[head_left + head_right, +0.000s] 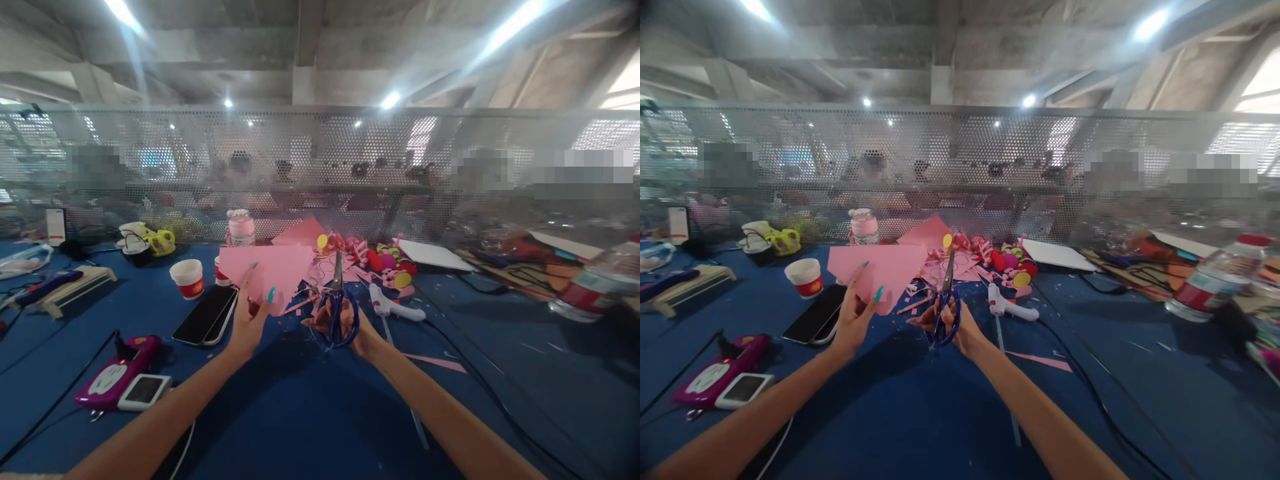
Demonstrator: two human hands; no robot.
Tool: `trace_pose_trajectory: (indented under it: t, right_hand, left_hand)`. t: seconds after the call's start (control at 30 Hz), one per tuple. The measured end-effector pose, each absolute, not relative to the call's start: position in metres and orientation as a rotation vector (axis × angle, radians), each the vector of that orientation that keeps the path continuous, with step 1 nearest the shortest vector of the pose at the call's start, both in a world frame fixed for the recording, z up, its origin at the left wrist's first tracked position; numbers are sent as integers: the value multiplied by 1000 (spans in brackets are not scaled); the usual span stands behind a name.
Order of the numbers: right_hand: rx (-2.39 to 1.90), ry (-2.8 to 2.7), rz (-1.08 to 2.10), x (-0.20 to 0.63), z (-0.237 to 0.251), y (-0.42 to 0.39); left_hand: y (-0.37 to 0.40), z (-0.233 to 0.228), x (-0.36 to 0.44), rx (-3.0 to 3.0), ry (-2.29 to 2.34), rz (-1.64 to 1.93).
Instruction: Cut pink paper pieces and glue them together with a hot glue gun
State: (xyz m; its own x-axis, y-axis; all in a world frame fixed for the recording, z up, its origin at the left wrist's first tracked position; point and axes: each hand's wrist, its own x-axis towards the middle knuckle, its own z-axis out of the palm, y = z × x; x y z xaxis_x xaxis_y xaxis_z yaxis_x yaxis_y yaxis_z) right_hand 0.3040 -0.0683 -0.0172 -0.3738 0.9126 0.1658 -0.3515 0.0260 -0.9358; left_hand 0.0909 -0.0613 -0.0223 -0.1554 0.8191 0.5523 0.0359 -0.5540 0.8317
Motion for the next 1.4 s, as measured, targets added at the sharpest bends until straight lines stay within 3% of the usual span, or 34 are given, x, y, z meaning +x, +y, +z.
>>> trace_pose_trajectory:
  t: [0.37,0.5,0.87,1.13,1.4]
  right_hand:
    - [-590,-1404,1461,298,-25,-65]
    - [-691,-1417,1388,294,-30,-66]
    - [-1064,-1067,1575,270,-25,-77]
    - [-1182,-1200,1508,265,-16,-85]
    - [-1228,-1270,1390,264,-4,-94]
  left_hand:
    - [-66,-15,96,1481,801,1751]
    - [-64,-17,94,1489,839,1782]
    - [-66,-19,96,1489,829,1955]
    - [-78,-14,102,1503,844,1967]
    - [-82,-21,102,1509,849,1718]
